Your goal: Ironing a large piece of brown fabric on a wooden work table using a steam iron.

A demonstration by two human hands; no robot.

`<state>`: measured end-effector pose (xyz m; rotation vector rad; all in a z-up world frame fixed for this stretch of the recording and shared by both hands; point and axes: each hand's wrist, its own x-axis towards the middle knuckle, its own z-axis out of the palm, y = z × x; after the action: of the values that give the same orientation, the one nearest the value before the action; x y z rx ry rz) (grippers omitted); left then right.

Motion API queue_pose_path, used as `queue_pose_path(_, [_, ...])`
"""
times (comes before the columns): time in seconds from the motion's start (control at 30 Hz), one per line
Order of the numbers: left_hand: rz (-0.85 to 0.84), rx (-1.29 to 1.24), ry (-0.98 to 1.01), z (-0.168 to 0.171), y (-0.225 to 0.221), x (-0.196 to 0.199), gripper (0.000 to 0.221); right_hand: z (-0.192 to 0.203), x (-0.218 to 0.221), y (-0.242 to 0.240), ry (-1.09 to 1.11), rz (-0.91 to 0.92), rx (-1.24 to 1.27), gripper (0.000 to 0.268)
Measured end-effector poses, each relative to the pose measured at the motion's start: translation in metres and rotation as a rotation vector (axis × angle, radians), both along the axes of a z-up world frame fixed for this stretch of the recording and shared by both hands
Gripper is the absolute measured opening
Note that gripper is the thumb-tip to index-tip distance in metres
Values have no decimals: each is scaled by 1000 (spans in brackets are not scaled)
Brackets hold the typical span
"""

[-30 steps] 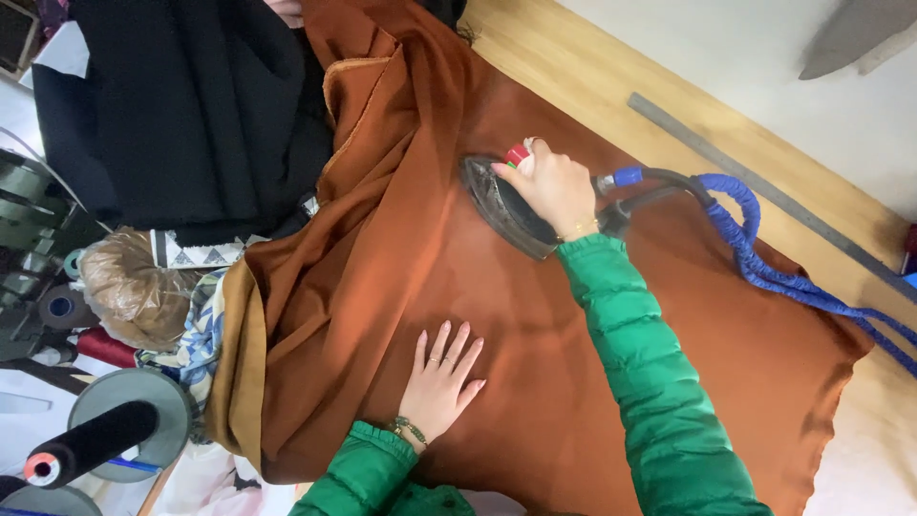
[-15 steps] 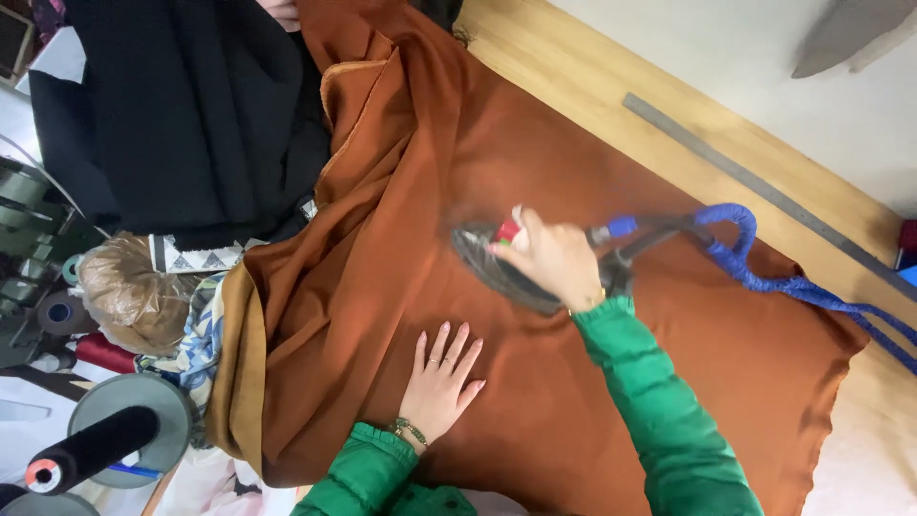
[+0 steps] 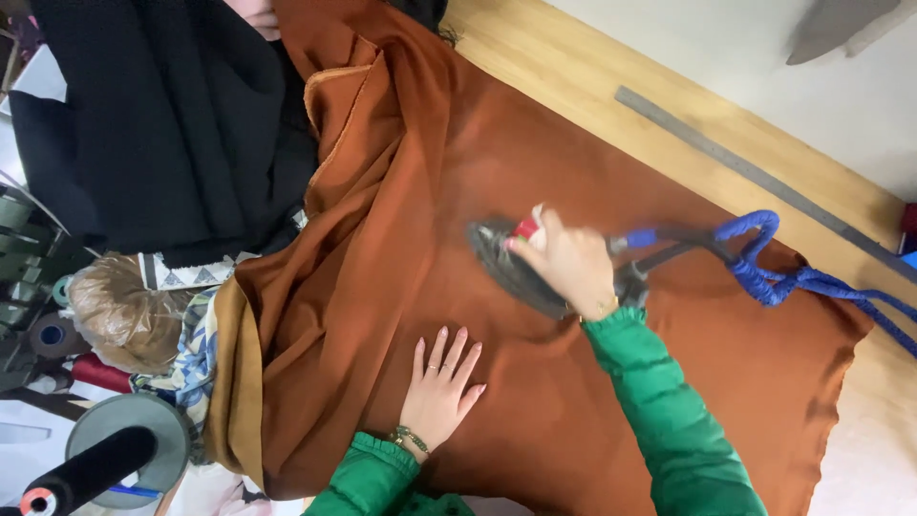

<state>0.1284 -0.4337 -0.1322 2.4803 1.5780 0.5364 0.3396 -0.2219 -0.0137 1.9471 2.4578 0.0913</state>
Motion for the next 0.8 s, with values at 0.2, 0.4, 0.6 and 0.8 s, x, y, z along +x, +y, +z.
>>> queue_pose_path(0.2, [7,26,24,5,3,-1,67,-2,0,90,138,-189,-34,78])
queue_pose_path(0.4, [4,-1,28,5,7,0,66,6,-24,151,268,-233,-114,78])
queue_pose_path(0.6, [10,14,29,4,9,-1,68,-7,-46,186,274,-186,-93,77])
queue_pose_path(0.8, [2,2,45,4,9,-3,66,-23,-40,214,240,-110,72,77])
